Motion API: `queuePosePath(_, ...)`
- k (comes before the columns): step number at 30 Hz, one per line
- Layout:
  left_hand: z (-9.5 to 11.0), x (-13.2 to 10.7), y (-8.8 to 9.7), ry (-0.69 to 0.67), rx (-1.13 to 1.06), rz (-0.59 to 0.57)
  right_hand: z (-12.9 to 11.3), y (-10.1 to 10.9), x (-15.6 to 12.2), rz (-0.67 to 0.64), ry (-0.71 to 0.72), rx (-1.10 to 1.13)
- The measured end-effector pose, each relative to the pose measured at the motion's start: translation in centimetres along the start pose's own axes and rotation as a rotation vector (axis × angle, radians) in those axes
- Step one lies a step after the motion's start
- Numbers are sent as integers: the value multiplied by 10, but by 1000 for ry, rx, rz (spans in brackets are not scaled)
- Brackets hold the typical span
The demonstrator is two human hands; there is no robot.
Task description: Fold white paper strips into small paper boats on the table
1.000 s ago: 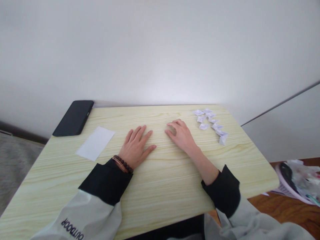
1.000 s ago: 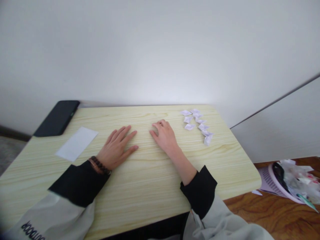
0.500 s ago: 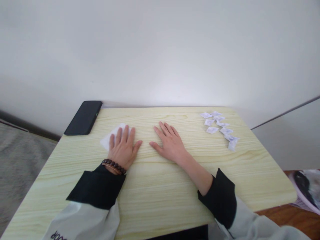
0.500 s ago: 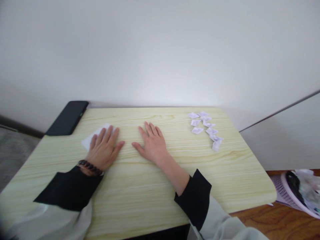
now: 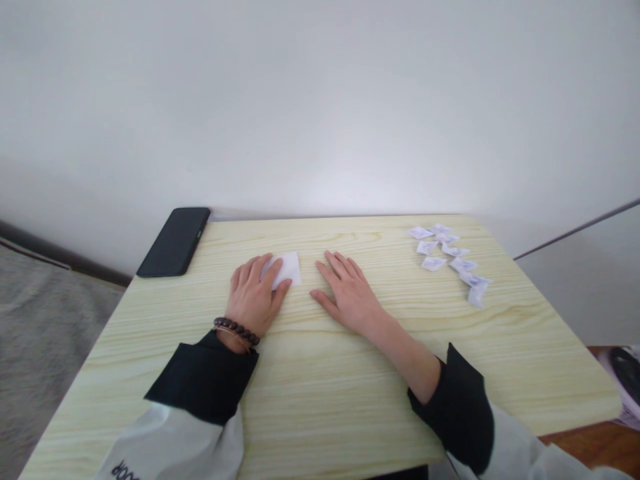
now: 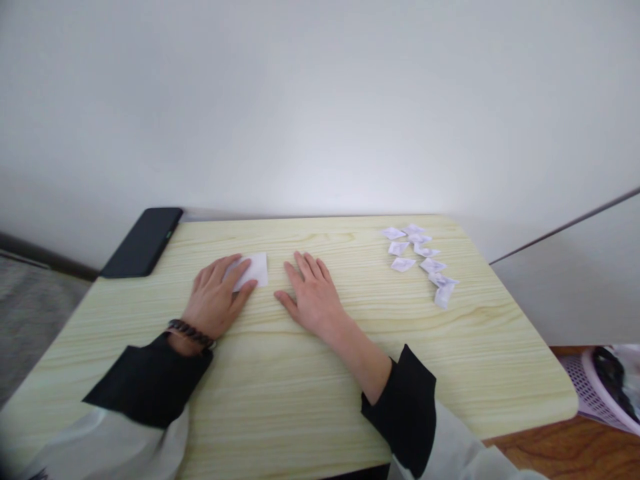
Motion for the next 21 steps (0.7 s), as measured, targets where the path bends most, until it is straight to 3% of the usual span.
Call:
queuePosePath(5, 10, 18, -2, -3, -144, 25, 1, 0, 0, 22, 3, 23)
queuePosePath(8, 23, 27, -2, -41, -408, 51, 3, 6, 2, 99, -2, 105)
queuePosePath(14, 40, 19, -1, -77, -654, 37, 14, 14, 5, 216, -72, 397)
queuePosePath(17, 31, 14, -4, 3, -791, 24, 21, 15, 3, 237, -144, 521)
queuePosePath(21, 22, 13, -19, 174, -1184, -117, 30, 11, 1, 262, -257, 778)
Point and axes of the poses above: each hand's wrist, its own x-axis towards the middle knuckle, its own y-axis out of the back of the hand, z = x × y, the point moved 8 cm from there along x, towards the middle knuckle, and after that the axes turned 5 degrees about -x, right-handed, at the moved point
